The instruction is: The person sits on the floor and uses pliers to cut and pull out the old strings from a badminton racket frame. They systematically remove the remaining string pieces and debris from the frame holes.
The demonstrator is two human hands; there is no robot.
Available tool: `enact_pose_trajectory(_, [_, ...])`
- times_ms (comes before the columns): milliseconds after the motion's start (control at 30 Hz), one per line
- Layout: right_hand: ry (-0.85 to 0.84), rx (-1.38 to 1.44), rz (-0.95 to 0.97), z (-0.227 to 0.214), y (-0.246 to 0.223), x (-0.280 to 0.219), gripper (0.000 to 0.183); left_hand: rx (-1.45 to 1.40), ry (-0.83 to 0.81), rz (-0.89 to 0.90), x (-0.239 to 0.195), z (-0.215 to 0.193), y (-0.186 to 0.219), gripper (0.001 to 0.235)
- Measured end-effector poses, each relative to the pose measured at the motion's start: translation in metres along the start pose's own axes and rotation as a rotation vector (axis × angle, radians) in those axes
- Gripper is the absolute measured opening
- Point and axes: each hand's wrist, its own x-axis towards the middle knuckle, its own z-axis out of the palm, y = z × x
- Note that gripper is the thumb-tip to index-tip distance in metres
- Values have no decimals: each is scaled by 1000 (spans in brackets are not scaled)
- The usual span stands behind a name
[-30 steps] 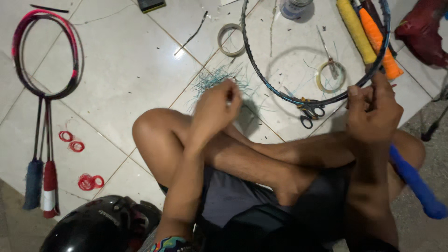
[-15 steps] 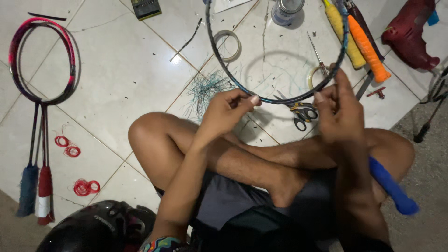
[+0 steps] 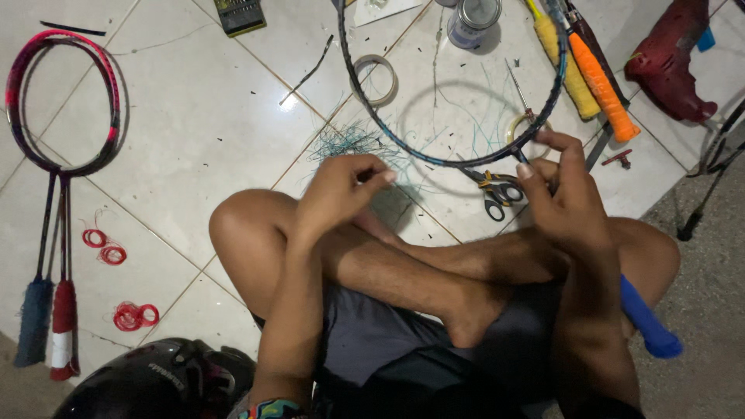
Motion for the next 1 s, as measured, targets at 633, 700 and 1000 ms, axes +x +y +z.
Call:
enact_pose_trajectory(633, [16, 44, 17, 45, -43, 26, 23, 782, 45, -169, 14, 32, -56, 24])
enact_pose_trajectory(700, [39, 8, -6, 47, -43, 26, 22, 675, -22, -230, 2, 23, -23, 56])
enact_pose_trajectory(1000, [65, -72, -4, 53, -43, 22, 23, -1325, 347, -20, 39, 108, -14, 45])
